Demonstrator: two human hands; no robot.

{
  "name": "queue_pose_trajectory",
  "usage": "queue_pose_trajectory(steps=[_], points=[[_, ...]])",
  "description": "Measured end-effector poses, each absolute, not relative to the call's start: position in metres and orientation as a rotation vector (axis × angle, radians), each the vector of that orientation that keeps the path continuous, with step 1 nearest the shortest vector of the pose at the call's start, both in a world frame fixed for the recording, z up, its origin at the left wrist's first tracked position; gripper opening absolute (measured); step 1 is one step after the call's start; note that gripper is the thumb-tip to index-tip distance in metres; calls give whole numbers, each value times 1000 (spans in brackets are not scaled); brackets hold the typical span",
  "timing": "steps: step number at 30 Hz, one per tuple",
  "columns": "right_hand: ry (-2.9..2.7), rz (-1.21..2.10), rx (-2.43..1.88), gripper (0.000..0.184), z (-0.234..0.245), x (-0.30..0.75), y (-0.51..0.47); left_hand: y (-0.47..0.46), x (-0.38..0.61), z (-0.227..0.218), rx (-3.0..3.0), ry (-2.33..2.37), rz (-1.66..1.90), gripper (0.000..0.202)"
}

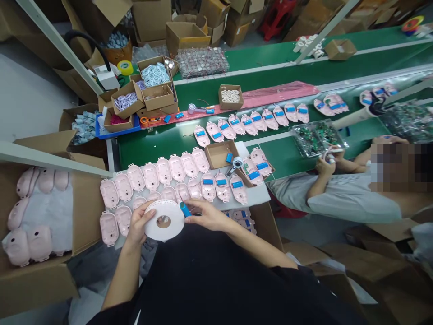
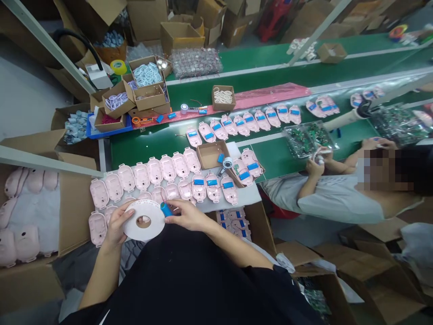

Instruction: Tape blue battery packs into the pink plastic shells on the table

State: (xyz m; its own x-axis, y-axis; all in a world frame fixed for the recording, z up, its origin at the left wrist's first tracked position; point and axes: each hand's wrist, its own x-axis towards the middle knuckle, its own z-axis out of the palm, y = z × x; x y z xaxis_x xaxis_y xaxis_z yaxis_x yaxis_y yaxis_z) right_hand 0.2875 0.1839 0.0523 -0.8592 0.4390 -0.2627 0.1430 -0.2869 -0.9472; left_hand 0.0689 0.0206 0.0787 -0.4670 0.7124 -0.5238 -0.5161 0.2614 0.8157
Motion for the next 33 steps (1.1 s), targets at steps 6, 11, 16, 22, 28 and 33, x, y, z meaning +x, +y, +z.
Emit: queue_pose_trajectory(steps=[6,11,16,22,28,33], points=[[-1198,2409,-909,65,22,268,142,20,71,75,249,1626,1500,60],[-862,2266,-994,53,7,246,134,30,84,63,149,1690,1709,56],[-829,1874,-991,45,-21,240,248,16,85,55,214,1686,1475,54],[-1436,2228,-1191,43,-111,271,291,-20,44,51,-33,1940,1813,63],[-1724,2295,-1442,40,-169,274,262,-21,46,47,-87,1934,1821,58],[-1573,2149,-1429,56,-183,271,273,-20,60,46,-178,1888,1840,57]])
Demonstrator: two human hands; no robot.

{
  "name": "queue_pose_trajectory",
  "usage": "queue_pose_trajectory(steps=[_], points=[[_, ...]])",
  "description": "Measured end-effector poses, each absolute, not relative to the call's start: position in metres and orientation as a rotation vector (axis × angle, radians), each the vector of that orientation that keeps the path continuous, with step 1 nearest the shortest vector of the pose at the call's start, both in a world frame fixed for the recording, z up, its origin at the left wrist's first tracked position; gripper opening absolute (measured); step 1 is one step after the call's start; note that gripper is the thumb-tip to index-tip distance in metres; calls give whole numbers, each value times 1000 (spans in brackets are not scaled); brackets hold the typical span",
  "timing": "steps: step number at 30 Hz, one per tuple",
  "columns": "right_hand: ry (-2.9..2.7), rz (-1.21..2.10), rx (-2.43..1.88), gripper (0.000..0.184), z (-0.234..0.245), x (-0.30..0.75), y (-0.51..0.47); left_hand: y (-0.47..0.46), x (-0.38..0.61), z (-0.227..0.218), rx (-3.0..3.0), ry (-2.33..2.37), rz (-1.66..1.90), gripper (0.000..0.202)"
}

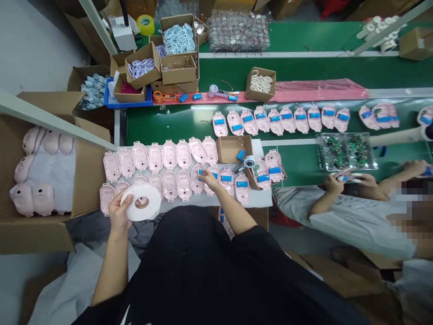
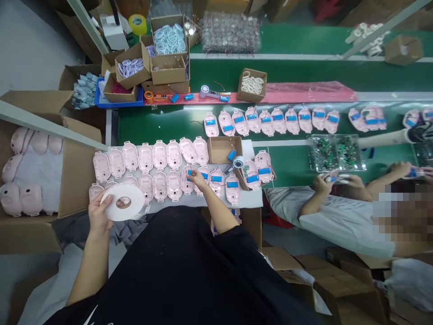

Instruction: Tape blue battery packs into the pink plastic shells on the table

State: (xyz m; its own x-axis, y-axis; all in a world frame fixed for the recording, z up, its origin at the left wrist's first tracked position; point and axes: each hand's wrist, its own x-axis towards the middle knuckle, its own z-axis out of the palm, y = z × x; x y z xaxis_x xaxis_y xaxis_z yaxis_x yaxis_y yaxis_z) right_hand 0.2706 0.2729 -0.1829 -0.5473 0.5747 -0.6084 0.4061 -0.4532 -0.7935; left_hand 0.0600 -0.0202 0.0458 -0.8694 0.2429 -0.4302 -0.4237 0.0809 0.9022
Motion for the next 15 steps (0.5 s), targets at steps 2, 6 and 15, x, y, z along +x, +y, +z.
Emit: queue_pose_trajectory(steps=[2,6,15], points=[[-1496,2067,-1400,61,-186,273,274,-20,63,46,-180,1891,1835,57],[-1604,1944,-1400,63,-191,278,271,-20,66,47,-157,1885,1827,57],[-1439,2314,-1476,36,-189,270,272,-20,64,36,-192,1907,1780,61]])
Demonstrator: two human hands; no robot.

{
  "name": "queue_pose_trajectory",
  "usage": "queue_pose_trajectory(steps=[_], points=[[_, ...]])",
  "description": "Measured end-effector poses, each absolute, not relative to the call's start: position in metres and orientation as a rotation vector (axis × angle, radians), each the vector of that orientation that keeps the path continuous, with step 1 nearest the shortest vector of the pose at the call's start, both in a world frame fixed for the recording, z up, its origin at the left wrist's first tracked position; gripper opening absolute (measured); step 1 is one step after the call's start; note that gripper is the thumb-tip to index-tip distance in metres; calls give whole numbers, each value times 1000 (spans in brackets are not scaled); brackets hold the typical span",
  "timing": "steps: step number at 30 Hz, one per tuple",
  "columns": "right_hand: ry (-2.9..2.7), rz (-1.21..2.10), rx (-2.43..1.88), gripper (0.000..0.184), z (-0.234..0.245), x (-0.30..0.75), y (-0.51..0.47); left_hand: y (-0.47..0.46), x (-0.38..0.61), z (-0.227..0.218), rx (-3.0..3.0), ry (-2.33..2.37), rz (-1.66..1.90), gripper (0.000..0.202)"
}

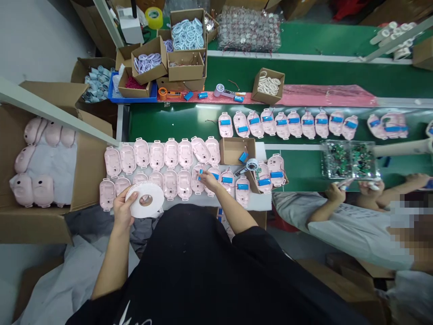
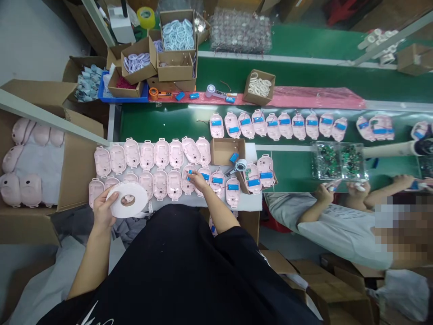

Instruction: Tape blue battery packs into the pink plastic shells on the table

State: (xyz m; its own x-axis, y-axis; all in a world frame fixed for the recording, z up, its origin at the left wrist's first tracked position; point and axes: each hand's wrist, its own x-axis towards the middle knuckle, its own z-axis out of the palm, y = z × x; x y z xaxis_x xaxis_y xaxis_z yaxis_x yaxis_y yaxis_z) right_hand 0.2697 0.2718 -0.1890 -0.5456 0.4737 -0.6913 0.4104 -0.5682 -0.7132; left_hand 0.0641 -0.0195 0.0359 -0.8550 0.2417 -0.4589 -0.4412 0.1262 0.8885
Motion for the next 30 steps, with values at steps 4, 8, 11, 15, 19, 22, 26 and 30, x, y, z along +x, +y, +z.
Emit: queue_pose_trajectory(steps=[4,8,11,15,19,22,26,30], points=[[-1253,2347,-1383,24,-186,269,273,-16,66,35,-174,1897,1774,60],[-1240,2222,-1404,23,-190,278,273,-15,67,35,-166,1860,1768,59],[-1229,2085,-1429,31,-198,281,277,-15,66,33,-155,1849,1764,55],[-1381,1960,-1411,47,-208,278,284,-15,64,28,-153,1840,1764,55],[-1927,1818,-1335,53,-212,278,290,-14,62,24,-161,1790,1783,56],[-2430,1521,-1302,49,-210,279,295,-15,60,23,-162,1793,1785,56],[-2849,1201,-1248,50,-204,273,296,-16,60,22,-161,1805,1770,57],[-3071,1015,-1117,50,-198,262,293,-13,59,22,-165,1809,1766,58]])
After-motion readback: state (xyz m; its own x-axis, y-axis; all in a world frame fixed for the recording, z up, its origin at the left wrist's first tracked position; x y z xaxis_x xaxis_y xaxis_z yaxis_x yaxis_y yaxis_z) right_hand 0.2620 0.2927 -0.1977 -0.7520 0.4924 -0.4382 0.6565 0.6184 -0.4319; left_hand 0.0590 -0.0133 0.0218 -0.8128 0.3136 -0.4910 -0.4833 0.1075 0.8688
